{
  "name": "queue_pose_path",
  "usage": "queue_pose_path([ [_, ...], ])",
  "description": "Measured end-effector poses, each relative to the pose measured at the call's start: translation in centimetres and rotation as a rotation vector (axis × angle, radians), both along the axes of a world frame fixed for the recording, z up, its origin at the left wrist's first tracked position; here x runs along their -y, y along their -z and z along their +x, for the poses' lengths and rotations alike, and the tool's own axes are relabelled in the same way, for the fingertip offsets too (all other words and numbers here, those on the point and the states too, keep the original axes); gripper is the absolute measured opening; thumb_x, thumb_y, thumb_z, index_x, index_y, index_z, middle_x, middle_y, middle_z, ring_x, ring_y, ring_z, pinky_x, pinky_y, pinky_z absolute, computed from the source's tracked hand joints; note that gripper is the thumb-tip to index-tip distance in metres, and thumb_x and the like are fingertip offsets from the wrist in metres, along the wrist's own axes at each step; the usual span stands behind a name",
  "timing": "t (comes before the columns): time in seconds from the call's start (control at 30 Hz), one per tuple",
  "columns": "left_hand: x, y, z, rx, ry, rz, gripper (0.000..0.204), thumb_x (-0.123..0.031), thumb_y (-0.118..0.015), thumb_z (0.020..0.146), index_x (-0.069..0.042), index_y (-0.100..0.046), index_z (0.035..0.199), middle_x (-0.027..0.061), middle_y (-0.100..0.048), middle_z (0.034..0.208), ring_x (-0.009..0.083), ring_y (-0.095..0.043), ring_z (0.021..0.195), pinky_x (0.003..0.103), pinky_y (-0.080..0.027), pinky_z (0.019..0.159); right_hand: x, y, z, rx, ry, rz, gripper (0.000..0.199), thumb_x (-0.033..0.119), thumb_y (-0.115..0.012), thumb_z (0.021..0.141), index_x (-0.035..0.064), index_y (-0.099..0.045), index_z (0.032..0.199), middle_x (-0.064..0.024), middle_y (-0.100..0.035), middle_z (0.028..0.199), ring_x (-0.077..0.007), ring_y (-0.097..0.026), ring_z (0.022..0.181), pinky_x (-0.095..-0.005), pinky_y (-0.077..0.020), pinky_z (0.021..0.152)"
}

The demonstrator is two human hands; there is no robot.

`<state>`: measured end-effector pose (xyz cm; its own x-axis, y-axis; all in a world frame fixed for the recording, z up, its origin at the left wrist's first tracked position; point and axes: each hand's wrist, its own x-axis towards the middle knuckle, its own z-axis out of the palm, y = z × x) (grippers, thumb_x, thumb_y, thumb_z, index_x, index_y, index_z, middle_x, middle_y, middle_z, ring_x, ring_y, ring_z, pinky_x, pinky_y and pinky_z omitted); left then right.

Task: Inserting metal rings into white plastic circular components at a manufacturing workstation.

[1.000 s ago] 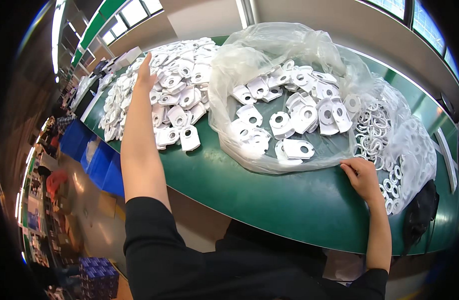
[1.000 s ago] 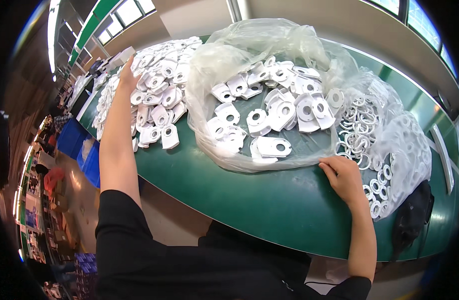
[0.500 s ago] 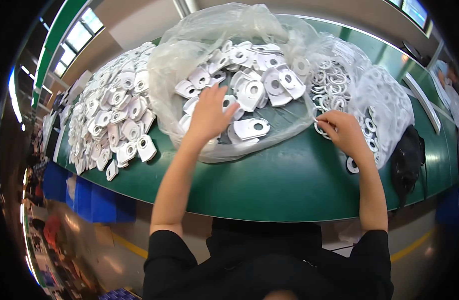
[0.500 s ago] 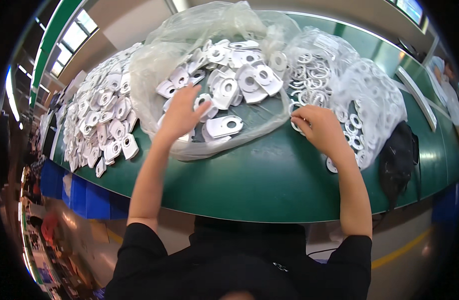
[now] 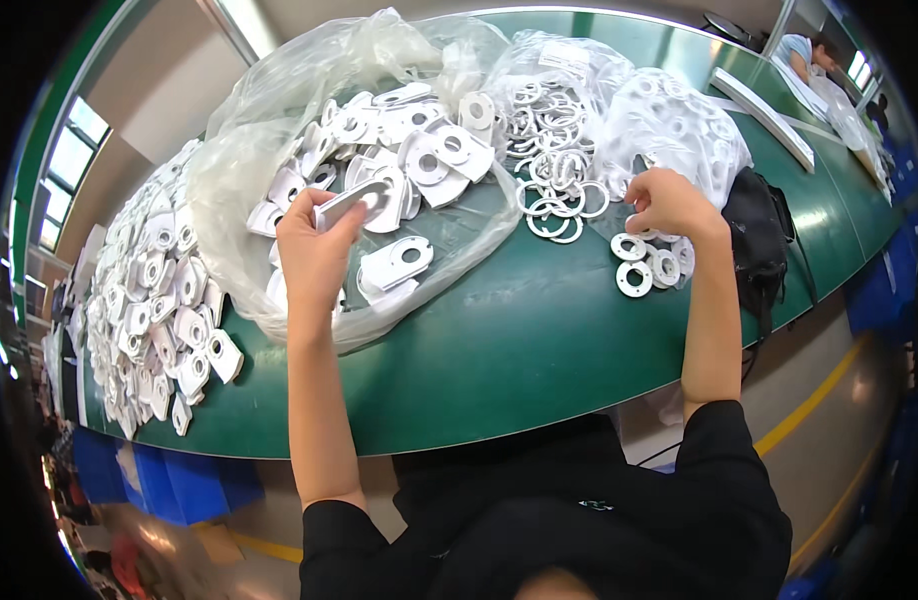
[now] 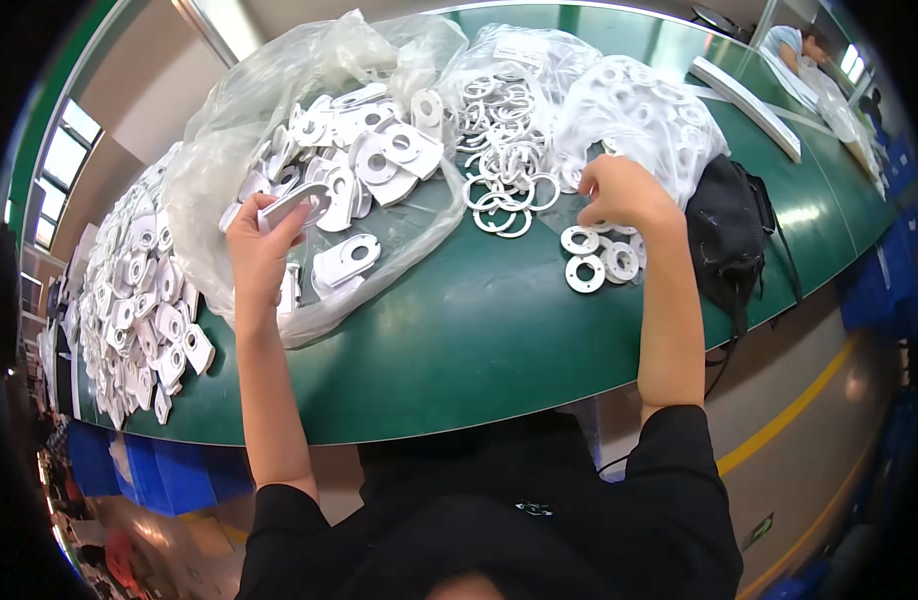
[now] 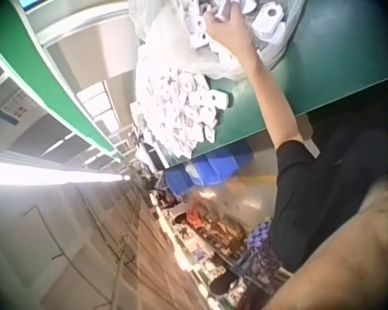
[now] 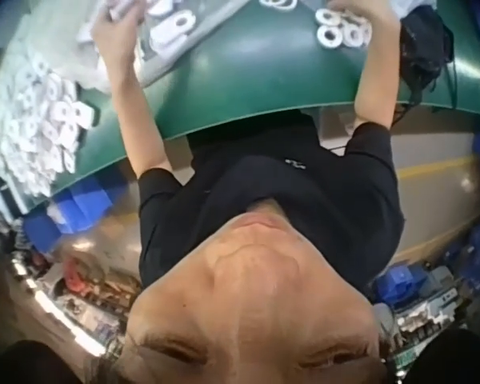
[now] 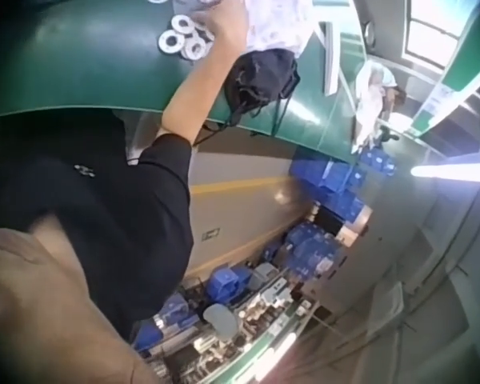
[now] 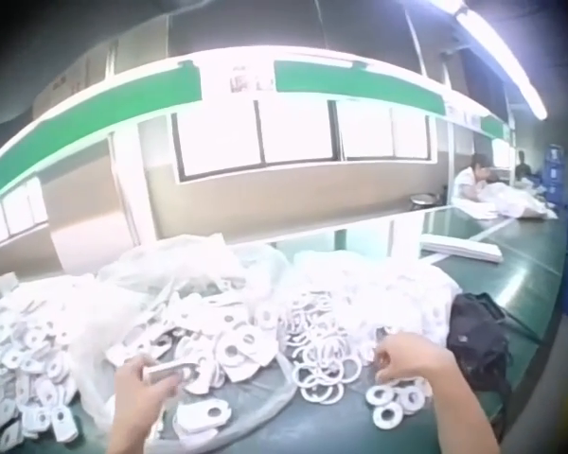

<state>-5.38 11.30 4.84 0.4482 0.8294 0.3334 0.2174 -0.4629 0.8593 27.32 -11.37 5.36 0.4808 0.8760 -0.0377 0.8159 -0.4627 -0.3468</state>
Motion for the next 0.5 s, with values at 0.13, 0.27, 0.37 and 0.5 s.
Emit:
queue_pose_path([
  [0.13, 6.4, -1.8, 4.6, 0.454, 0.181, -0.48, 0.028, -0.028, -0.056, 0.093, -0.001, -0.059, 0.096, 0.0078, -0.067, 0.073, 0.0102, -0.059, 0.055, 0.021, -0.041, 0.043, 0.3, 1.0, 0.6, -0.057, -0.003, -0.066, 0.033, 0.01, -0.079, 0.054, 0.0003, -0.066, 0.083, -0.008, -0.063, 0.073, -0.0207, -0.062, 0.069, -0.0308, -0.0493, 0.064],
  [0.27, 7.9, 1.5, 4.3, 0.3, 0.463, -0.861, 0.036, -0.033, -0.045, 0.097, 0.001, -0.058, 0.103, 0.0129, -0.068, 0.083, 0.0124, -0.062, 0.058, 0.021, -0.043, 0.044, -0.2, -0.1, -0.6, -0.119, -0.037, -0.057, 0.031, 0.007, -0.077, 0.055, -0.0002, -0.062, 0.081, -0.0079, -0.06, 0.071, -0.0188, -0.059, 0.067, -0.0292, -0.0485, 0.063],
  [0.37, 9.3, 3.7, 4.8, 0.314, 0.519, -1.077, 0.037, -0.029, -0.044, 0.097, 0.001, -0.051, 0.117, 0.0153, -0.066, 0.096, 0.0165, -0.065, 0.072, 0.024, -0.049, 0.055, -0.1, 0.1, -0.4, -0.121, -0.112, 0.076, 0.03, 0.006, -0.076, 0.057, 0.0003, -0.061, 0.083, -0.0061, -0.06, 0.072, -0.0149, -0.058, 0.069, -0.0285, -0.048, 0.063],
  [0.5, 10.7, 3.9, 5.9, 0.352, 0.563, -1.127, 0.046, -0.016, -0.048, 0.094, 0.001, -0.036, 0.136, 0.0168, -0.056, 0.122, 0.0237, -0.062, 0.101, 0.032, -0.052, 0.084, -0.7, -1.9, -2.5, -0.384, -0.248, 0.227, 0.029, 0.005, -0.076, 0.062, 0.0017, -0.06, 0.085, -0.0026, -0.061, 0.079, -0.0107, -0.058, 0.075, -0.0264, -0.0484, 0.066],
])
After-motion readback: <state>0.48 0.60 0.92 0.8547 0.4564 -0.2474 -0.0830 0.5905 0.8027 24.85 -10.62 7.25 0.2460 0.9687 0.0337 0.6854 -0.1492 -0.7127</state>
